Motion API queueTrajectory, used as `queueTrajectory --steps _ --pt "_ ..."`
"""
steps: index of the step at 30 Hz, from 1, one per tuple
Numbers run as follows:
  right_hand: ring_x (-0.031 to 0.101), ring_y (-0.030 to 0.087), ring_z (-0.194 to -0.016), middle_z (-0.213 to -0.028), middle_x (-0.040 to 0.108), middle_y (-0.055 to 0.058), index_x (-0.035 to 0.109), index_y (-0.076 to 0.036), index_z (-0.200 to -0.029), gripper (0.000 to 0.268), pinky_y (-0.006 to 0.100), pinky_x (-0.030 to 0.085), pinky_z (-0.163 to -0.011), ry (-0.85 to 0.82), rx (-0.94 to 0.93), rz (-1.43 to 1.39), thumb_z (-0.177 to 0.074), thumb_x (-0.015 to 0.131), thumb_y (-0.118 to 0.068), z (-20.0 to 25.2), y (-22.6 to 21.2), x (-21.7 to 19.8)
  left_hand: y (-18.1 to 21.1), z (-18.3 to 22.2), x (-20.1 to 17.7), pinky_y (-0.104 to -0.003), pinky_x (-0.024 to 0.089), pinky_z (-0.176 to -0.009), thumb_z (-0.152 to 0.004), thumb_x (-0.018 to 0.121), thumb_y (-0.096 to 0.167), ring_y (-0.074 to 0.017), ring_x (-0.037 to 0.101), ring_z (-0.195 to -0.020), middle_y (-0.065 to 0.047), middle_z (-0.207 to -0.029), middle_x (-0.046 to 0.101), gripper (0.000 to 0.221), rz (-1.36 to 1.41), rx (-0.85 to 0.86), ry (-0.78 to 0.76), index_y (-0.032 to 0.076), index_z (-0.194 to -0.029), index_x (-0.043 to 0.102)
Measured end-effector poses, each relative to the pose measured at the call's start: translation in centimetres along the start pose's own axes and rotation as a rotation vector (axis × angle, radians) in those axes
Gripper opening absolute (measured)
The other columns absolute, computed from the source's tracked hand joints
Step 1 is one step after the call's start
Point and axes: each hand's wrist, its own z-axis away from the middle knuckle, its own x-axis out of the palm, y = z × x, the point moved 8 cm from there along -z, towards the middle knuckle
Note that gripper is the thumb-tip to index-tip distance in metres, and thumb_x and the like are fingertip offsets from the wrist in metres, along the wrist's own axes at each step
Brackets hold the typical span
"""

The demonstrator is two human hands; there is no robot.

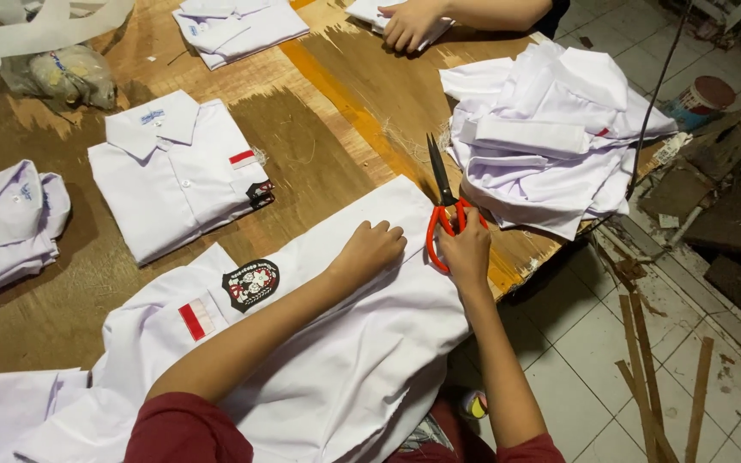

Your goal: Trimming excess fabric and loose threads from white school shirts using scissors on a factory work table.

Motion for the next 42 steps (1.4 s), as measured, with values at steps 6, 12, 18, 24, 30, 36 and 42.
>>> queueTrajectory --steps 6,12,18,24,30,36,42 --pt "0.073 0.041 -0.092 -0.094 0.074 0.021 0.063 -0.004 -0.108 0.037 0.048 0.060 -0.081 -0.018 -0.001 0.020 -0.077 0.083 -0.013 0.0 0.3 0.0 -3.3 1.1 -2.2 -0.035 0.059 -0.062 -0.074 0.076 0.021 -0.0211 0.070 -0.081 0.000 -0.090 0.068 0.030 0.038 -0.115 0.039 0.015 -0.102 0.067" --pt "0.072 0.043 -0.094 -0.095 0.073 0.023 0.064 -0.003 -0.108 0.034 0.049 0.059 -0.084 -0.046 0.043 0.006 -0.080 0.080 -0.009 0.5 -1.4 -0.7 -17.6 4.6 1.6 -0.046 0.062 -0.068 -0.067 0.086 0.016 -0.0310 0.070 -0.091 -0.007 -0.100 0.061 0.058 -0.028 -0.462 0.031 0.009 -0.115 0.054" --pt "0.071 0.042 -0.098 -0.097 0.074 0.023 0.063 -0.004 -0.108 0.036 0.050 0.057 -0.087 -0.059 0.071 0.020 -0.079 0.080 -0.013 0.3 -1.2 -0.6 -15.7 7.1 -2.4 -0.039 0.061 -0.061 -0.070 0.086 0.023 -0.0292 0.061 -0.097 -0.009 -0.105 0.053 0.060 -0.308 -0.569 0.029 0.005 -0.120 0.058" --pt "0.072 0.040 -0.097 -0.097 0.074 0.020 0.064 -0.006 -0.107 0.036 0.047 0.056 -0.087 -0.081 0.047 0.057 -0.077 0.082 -0.013 -0.5 0.3 0.3 -10.4 8.0 -4.7 -0.050 0.057 -0.068 -0.103 0.040 0.046 -0.0396 0.074 -0.072 -0.018 -0.075 0.072 0.053 0.210 -0.647 -0.117 0.005 -0.093 0.072" --pt "0.072 0.039 -0.095 -0.093 0.075 0.022 0.067 -0.004 -0.101 0.036 0.046 0.055 -0.088 -0.173 0.001 -0.014 -0.069 0.084 -0.012 -2.1 0.7 2.2 -12.6 9.7 -1.9 -0.040 0.051 -0.053 -0.102 0.049 0.047 -0.0293 0.063 -0.051 -0.006 -0.062 0.058 0.038 -0.117 -0.606 0.342 0.017 -0.080 0.059" --pt "0.073 0.034 -0.087 -0.095 0.074 0.020 0.069 -0.003 -0.110 0.036 0.045 0.059 -0.076 -0.166 -0.001 -0.105 -0.080 0.083 -0.016 -4.3 -1.1 4.8 -17.6 8.8 -4.5 -0.041 0.054 -0.055 -0.104 0.040 0.044 -0.0323 0.070 -0.057 -0.008 -0.073 0.061 0.037 -0.062 -0.502 0.291 0.013 -0.092 0.057" --pt "0.067 0.017 -0.062 -0.080 0.070 0.011 0.070 -0.008 -0.111 0.033 0.030 0.058 -0.050 -0.071 -0.041 -0.372 -0.097 0.078 -0.036 -4.2 -0.2 1.5 -10.3 7.8 -10.9 -0.036 0.047 -0.076 -0.086 0.057 0.030 -0.0215 0.062 -0.089 0.000 -0.100 0.060 0.020 -0.266 -0.284 0.427 0.018 -0.100 0.063"
